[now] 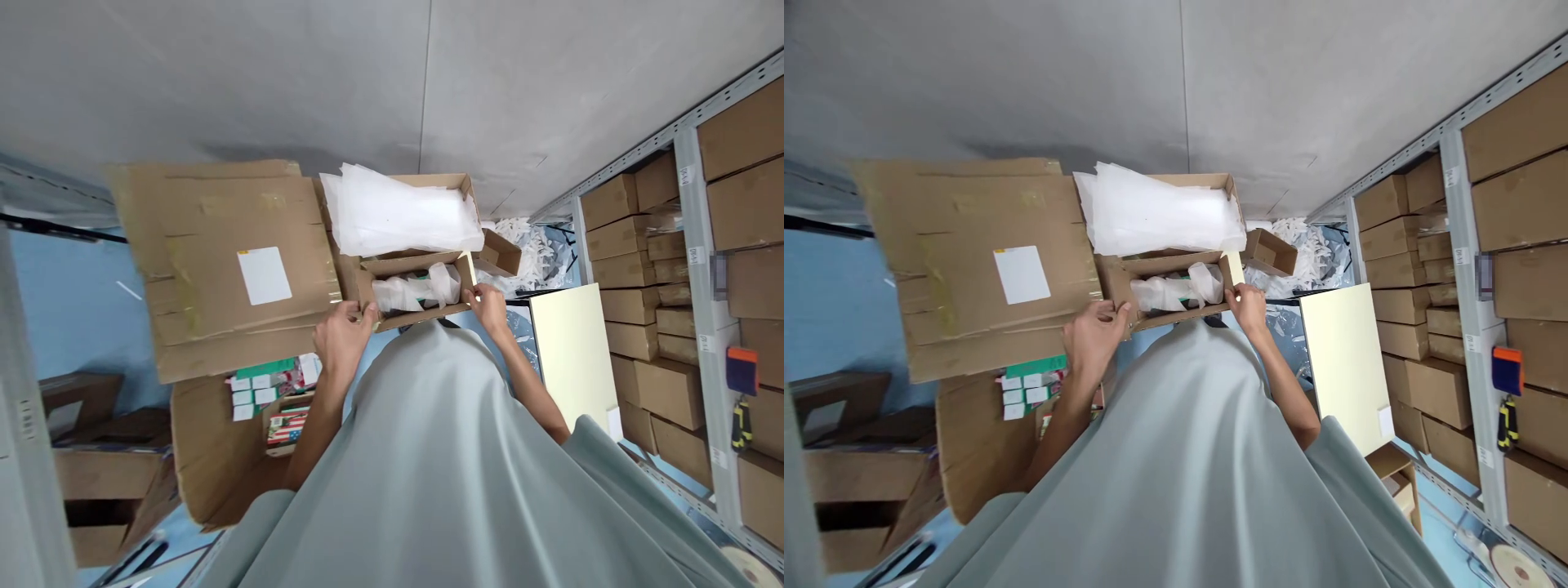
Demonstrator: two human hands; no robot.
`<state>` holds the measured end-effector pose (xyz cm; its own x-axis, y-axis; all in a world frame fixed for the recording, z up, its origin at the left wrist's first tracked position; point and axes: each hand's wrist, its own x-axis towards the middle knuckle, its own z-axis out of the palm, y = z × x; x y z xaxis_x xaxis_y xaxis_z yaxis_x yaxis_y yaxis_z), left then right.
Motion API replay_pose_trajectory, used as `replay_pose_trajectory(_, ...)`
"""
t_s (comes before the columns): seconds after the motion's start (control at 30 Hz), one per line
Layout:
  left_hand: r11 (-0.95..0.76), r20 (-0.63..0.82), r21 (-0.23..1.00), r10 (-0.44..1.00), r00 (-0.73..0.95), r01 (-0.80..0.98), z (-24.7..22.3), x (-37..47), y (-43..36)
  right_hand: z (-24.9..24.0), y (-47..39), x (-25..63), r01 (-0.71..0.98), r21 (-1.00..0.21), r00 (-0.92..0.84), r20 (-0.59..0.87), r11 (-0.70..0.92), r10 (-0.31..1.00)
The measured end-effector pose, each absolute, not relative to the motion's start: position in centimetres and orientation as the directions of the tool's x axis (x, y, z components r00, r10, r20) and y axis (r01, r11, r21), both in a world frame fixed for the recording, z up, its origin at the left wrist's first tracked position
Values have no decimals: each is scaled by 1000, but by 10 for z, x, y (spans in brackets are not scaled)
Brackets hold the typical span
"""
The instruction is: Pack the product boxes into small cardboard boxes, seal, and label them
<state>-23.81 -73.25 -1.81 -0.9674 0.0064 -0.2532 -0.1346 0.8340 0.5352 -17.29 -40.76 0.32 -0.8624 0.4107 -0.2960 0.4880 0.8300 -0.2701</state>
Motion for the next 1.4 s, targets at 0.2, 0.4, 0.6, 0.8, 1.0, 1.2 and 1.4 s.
replay_pose_trajectory(0.2, 828, -187, 560, 164, -969, 32, -14, -232, -721, 12, -432, -150, 512, -234, -852, -260, 827, 454)
replay_pose_trajectory(0.4, 740, -116, 608, 440, -891, 286, -3, -231, -681, 31, -421, -73, 668, -242, -744, -214, 704, 633)
replay_pose_trajectory(0.6, 566, -90, 620, 739, -668, 543, 1, -213, -589, 32, -394, 17, 833, -263, -533, -144, 487, 834)
replay_pose_trajectory(0.8, 347, -55, 565, 921, -386, 748, -4, -163, -466, 16, -361, 108, 931, -277, -267, -67, 240, 961)
replay_pose_trajectory(1.0, 116, -64, 521, 993, -96, 845, -17, -80, -311, 3, -285, 202, 968, -251, -26, -44, 14, 999)
replay_pose_trajectory(1.2, -60, -76, 447, 992, 104, 892, -20, 3, -192, -1, -216, 274, 973, -204, 92, -105, -112, 990)
replay_pose_trajectory(1.4, -85, -141, 402, 978, 153, 912, -21, 41, -145, -17, -195, 305, 940, -309, 112, -127, -147, 986)
